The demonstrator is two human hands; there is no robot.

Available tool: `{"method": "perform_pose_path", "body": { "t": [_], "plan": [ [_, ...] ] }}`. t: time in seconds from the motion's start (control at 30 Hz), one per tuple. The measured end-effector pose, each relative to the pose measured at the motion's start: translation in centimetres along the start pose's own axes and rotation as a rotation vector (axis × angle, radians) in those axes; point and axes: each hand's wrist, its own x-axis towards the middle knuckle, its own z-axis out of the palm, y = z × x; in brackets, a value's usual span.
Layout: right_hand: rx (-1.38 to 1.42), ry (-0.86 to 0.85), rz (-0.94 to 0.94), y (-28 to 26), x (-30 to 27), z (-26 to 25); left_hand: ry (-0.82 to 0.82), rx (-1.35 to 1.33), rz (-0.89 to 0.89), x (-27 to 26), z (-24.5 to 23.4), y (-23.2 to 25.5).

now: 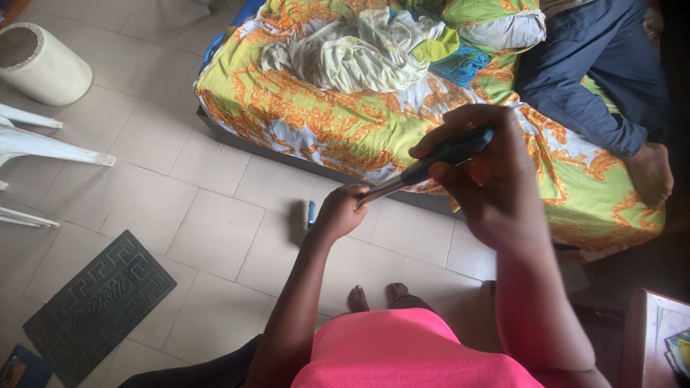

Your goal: Assembling a mop by screwing the handle segments together.

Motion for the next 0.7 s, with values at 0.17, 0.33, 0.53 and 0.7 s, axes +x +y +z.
{"method": "perform_pose_path", "body": {
  "t": [0.17, 0.33, 0.53, 0.7],
  "plan": [
    [-0.12, -0.053, 0.009, -4.4, 1.4, 0.1, -0.027, -0.147, 0.031, 1.0, -0.3, 4.1],
    [-0.348, -0.071, 0.008, -5.7, 2.4, 2.0, -0.109, -0.299, -0.105, 0.9, 1.7, 4.9],
    [-0.505, -0.107, -0.002, -4.3, 3.1, 3.0, -0.05, -0.348, -0.022, 0.8, 2.8, 3.3],
    [-0.348, -0.073, 0.034, -1.9, 2.3, 2.8, 0.008, -0.177, -0.125, 0.5, 2.6, -0.4]
  ]
}}
